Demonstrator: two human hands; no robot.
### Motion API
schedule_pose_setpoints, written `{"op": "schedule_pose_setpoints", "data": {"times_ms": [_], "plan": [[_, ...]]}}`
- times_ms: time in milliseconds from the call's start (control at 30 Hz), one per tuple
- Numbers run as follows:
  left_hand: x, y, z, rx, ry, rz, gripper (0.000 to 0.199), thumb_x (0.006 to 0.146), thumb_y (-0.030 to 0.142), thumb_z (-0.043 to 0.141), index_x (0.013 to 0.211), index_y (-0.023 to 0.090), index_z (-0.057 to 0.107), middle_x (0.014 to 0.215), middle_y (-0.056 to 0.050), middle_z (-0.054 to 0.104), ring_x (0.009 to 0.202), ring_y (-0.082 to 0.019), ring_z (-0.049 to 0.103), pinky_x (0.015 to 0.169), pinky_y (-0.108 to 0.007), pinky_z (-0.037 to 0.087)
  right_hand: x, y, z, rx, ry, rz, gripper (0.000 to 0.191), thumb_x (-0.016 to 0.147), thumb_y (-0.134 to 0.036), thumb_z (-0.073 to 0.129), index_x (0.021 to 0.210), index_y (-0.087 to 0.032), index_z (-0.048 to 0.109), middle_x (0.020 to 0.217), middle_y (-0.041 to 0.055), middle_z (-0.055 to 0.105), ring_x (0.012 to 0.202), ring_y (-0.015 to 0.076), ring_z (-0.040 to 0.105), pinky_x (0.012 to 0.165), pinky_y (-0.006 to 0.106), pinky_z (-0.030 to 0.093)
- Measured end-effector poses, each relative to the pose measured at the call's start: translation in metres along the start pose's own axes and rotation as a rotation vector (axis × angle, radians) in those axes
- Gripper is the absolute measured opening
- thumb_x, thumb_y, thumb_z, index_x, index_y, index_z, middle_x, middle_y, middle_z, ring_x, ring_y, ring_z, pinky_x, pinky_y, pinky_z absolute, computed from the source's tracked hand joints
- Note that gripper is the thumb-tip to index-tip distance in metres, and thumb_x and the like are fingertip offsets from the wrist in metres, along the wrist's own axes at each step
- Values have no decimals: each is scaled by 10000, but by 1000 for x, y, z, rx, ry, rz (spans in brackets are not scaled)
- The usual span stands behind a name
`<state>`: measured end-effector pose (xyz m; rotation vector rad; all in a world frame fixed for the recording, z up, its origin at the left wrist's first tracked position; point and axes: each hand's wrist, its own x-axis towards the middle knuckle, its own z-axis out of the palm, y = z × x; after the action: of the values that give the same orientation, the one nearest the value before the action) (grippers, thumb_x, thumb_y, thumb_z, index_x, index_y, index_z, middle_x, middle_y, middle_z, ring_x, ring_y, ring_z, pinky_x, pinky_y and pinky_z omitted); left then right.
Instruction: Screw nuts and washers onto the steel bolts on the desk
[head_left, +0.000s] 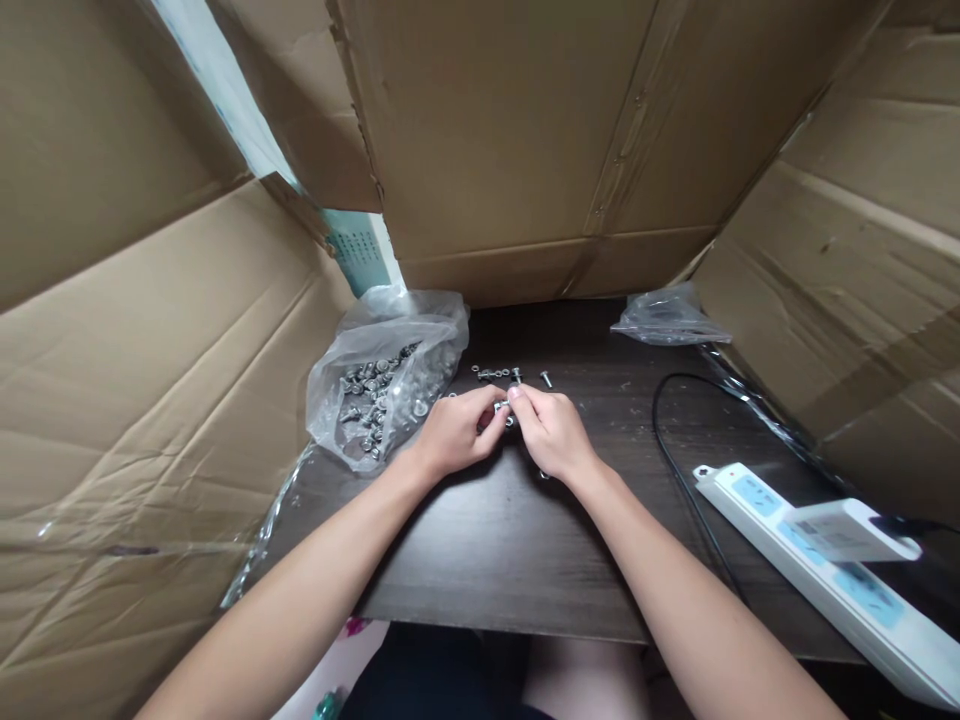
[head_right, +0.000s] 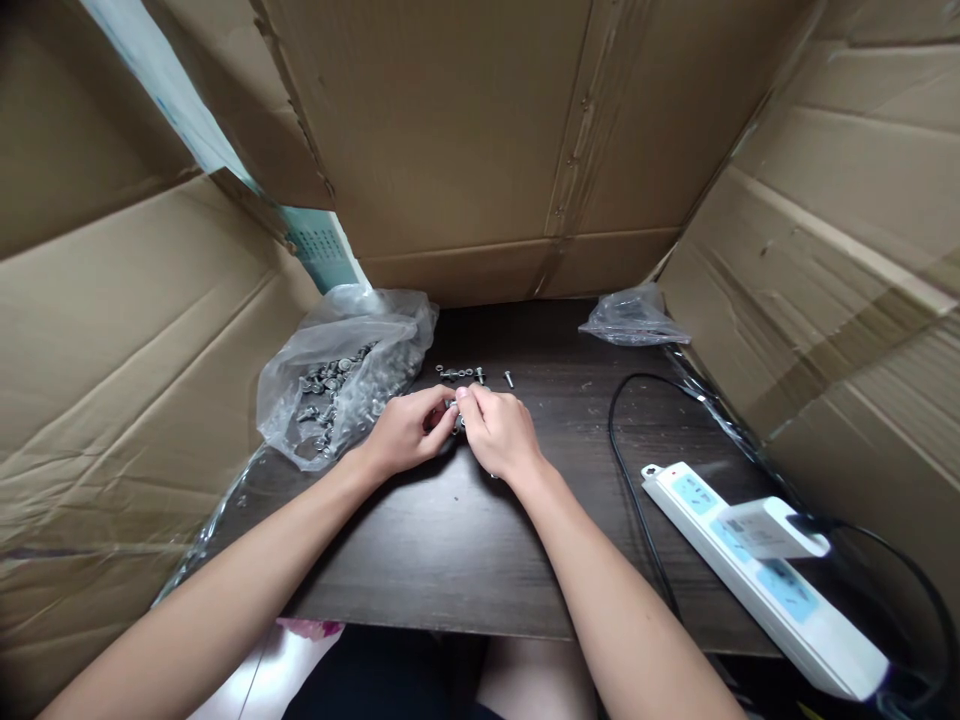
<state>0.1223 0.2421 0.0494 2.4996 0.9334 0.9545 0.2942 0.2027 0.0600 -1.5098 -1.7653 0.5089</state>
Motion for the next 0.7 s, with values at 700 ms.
{"op": "schedule_pose_setpoints", "data": {"times_ms": [700], "plan": [[-6,76,-45,-428,208,-189,274,1000,370,584,1171,198,712,906,-44,665,697,-131,581,656,-262,490,5,4,-7,-10,246,0,361,1008,-428,338,699,-248,384,607,12,507,563,187,478,591,307,288]]}}
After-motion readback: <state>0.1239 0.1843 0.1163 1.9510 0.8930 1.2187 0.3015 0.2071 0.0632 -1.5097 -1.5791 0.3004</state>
